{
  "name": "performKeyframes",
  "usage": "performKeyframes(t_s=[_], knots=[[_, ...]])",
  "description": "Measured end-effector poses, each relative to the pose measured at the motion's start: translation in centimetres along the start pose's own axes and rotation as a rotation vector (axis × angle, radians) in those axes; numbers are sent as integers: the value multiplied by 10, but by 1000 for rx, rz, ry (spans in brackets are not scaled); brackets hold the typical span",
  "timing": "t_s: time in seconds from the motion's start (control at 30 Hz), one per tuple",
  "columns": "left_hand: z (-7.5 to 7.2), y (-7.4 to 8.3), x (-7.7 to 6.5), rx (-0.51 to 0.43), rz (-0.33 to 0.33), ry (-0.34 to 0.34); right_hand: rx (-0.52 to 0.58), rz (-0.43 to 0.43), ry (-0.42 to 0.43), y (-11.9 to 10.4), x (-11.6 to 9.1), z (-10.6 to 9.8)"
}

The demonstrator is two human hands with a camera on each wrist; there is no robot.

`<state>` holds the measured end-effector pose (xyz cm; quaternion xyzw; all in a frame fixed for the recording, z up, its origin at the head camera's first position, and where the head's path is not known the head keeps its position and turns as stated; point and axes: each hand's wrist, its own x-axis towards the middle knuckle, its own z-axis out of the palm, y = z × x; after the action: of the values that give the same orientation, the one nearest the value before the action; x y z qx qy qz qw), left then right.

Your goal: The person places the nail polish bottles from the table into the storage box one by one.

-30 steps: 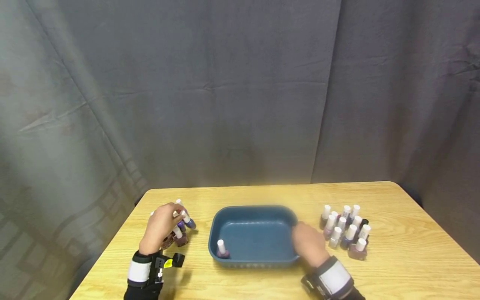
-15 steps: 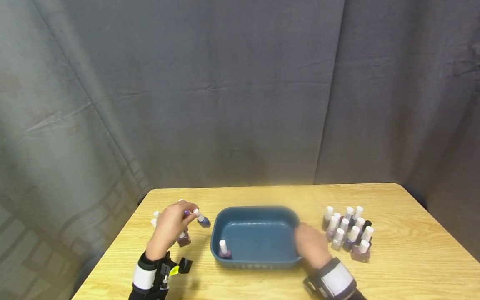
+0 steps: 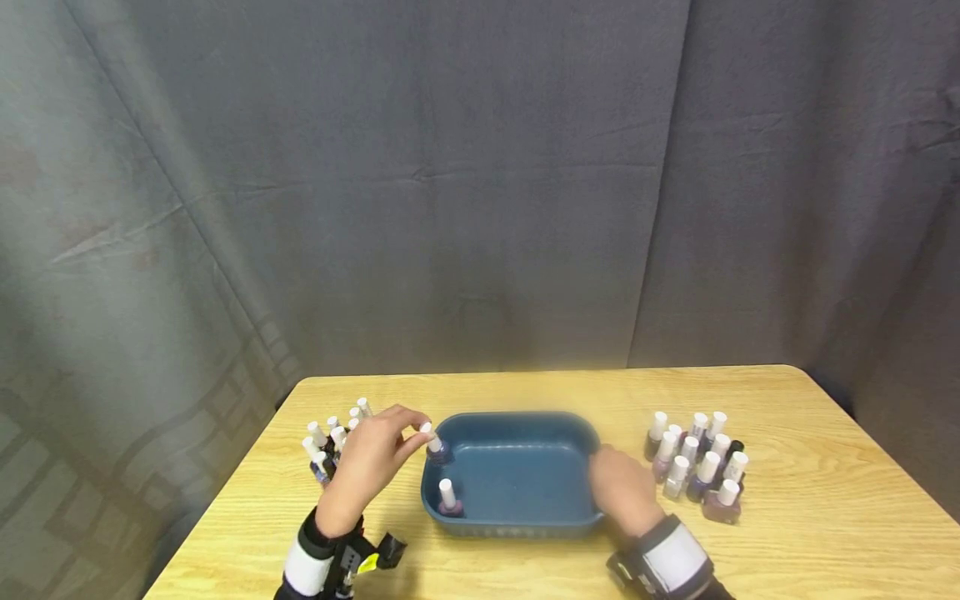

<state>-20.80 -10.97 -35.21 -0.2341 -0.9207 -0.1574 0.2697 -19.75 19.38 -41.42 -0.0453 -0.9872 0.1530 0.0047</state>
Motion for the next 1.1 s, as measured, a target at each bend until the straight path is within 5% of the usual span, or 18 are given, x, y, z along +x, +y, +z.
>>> performKeyframes(t_s=[0.33,1.1], knots=[[25,5,-4,49,55,-115,0,-9,11,2,1,2],[26,5,-4,79,70,-267,2,-14,16,2,1,3]])
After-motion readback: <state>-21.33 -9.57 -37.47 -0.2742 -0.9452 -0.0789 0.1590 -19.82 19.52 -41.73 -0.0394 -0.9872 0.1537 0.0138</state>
